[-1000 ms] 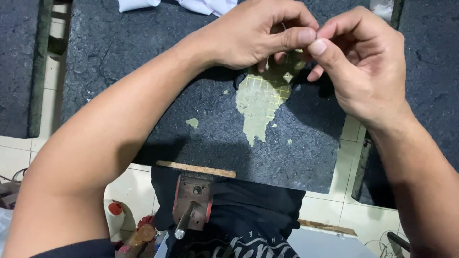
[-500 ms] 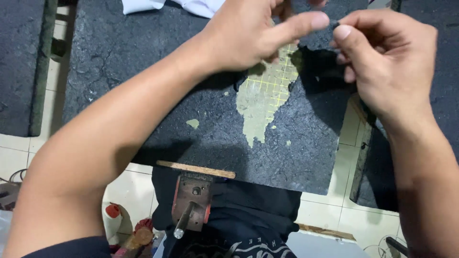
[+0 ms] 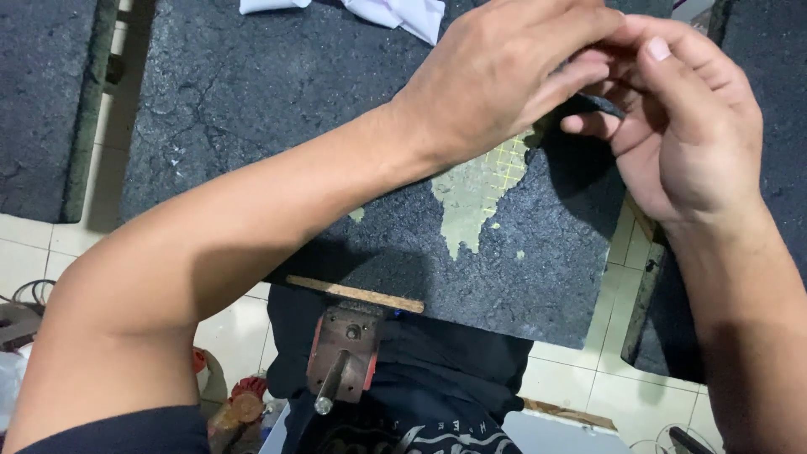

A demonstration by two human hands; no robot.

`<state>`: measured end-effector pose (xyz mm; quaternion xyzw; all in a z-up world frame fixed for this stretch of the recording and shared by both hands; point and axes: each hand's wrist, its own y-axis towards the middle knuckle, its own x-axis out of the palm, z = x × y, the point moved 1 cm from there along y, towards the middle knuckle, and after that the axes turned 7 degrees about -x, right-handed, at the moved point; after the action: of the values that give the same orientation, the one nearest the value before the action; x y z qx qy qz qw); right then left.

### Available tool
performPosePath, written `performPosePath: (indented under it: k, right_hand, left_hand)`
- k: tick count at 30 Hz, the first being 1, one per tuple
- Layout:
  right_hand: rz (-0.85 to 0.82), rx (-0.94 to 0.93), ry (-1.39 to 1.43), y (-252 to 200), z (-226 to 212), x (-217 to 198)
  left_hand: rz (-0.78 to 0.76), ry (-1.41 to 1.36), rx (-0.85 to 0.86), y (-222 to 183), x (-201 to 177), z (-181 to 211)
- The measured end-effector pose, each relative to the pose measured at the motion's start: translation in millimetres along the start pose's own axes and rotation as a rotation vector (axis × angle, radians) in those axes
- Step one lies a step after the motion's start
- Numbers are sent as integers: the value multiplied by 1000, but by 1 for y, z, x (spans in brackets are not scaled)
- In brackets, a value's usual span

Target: The person is picking up small black beads and carefully placing them onto a yellow grid template on a workbench.

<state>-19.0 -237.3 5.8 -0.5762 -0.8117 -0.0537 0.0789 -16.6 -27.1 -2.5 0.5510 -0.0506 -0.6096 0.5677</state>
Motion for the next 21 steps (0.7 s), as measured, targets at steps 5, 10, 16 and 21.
performPosePath:
  k: [5, 10, 16, 21]
  right_hand:
    - [-12, 0, 54, 1, 1, 2]
    - [-21, -41, -10, -2, 5, -4]
    - [-8, -132, -118, -6, 5, 5]
    - [-125, -312, -340, -10, 5, 8]
  left_hand:
    - [26, -150, -60, 2, -7, -4]
    - [65, -243, -86, 4, -8, 3]
    - [136, -486, -351, 6, -3, 10]
    - [93, -489, -340, 5, -4, 6]
